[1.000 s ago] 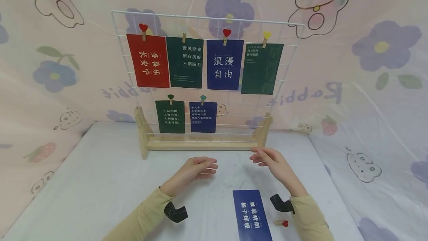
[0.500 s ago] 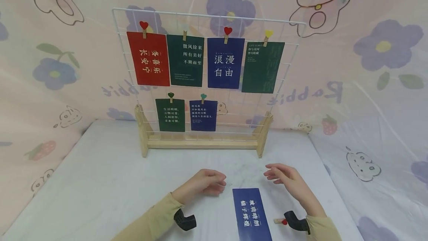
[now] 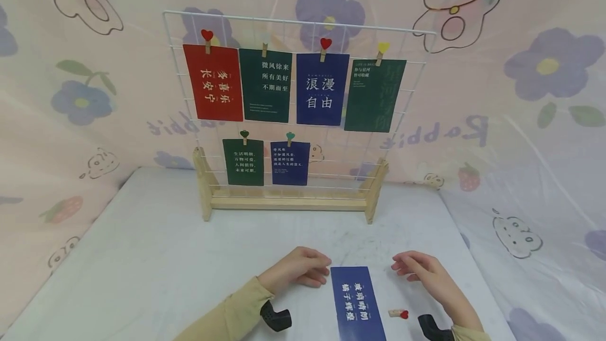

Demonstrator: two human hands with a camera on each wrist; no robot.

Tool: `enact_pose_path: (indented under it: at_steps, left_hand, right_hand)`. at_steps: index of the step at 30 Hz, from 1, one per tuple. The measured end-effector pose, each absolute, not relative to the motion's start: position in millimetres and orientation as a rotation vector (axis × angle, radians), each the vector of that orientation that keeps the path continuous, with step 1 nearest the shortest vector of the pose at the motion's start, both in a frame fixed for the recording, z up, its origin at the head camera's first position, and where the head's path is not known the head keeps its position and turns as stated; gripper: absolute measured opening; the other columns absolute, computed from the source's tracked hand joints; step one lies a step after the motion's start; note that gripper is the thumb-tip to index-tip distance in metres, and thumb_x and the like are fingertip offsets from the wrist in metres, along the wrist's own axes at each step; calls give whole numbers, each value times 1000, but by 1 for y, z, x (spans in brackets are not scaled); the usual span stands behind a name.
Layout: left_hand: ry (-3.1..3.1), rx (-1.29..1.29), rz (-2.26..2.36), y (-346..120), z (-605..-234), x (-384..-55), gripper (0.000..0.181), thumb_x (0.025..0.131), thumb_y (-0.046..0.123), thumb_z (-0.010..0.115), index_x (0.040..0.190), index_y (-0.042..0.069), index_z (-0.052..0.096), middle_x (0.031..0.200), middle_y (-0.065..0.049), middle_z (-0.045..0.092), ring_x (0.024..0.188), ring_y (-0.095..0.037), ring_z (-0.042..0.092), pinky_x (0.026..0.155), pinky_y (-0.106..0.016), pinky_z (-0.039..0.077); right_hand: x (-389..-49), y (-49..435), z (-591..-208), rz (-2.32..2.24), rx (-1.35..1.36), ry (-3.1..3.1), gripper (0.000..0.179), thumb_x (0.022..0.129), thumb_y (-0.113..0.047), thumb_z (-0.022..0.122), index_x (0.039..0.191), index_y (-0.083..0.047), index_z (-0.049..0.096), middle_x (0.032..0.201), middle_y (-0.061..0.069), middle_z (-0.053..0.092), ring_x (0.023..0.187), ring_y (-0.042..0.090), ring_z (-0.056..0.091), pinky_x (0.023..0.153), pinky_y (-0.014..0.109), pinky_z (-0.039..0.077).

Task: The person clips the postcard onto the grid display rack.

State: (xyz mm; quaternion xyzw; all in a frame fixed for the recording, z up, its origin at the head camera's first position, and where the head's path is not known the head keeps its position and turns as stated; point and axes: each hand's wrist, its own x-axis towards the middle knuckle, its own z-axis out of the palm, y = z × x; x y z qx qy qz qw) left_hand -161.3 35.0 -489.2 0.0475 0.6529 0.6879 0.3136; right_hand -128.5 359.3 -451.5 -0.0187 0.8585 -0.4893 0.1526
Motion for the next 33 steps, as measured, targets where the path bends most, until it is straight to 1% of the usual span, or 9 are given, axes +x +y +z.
enact_pose_path:
  at_steps: [4,7,11,18,23,27,30,33]
  left_hand:
    - [1737,129,1813,37,-492,-160,22,89,19,68,102,1,68,86,-14,69,69,-21,69,64,-32,58]
    - [1748,124,1816,38,-493,-161,19,90,12,66,104,-2,66,85,-14,69,73,-26,70,63,-32,58]
    - [1739,114,1833,39,-495,-162,19,89,1,64,106,-6,64,85,-15,69,74,-28,70,63,-32,58]
    - [1741,115,1865,40,-498,-163,22,82,-8,68,104,-8,65,79,-17,69,66,-21,69,60,-29,58]
    - [1806,106,1872,45,-498,-162,21,76,-8,74,96,-7,67,73,-13,69,60,-17,67,54,-28,57]
    - [1896,117,1877,50,-500,-161,20,72,-9,78,88,-6,68,67,-11,68,57,-19,67,51,-28,56]
    - [1958,126,1875,54,-504,-161,20,68,-10,80,83,-4,68,62,-9,67,53,-19,66,48,-28,55]
    - [2023,138,1854,57,-509,-162,21,65,-8,82,80,-2,68,57,-5,65,48,-16,63,45,-27,54]
  right_hand:
    - [-123,369,-455,-1388,-19,2400,44,104,-27,42,117,13,55,98,16,65,84,19,62,70,31,53]
    - [-119,377,-456,-1400,10,2331,43,104,-28,41,111,12,55,90,11,62,76,17,58,63,31,51]
    - [-114,384,-458,-1420,3,2260,44,105,-29,38,104,12,55,86,10,60,69,16,55,59,32,50]
    - [-110,387,-463,-1410,17,2207,44,105,-29,38,100,11,57,84,7,59,70,15,54,62,32,51]
    - [-109,386,-467,-1414,-3,2196,46,105,-28,38,100,14,55,82,7,59,71,15,55,63,31,52]
    - [-109,385,-469,-1426,3,2175,47,105,-29,38,100,15,55,83,7,60,72,15,56,63,31,51]
    - [-108,385,-470,-1412,3,2177,45,105,-28,38,99,13,56,83,7,60,73,16,56,63,30,51]
    - [-107,384,-472,-1393,9,2177,43,105,-27,37,99,11,57,84,7,60,76,17,55,64,30,50]
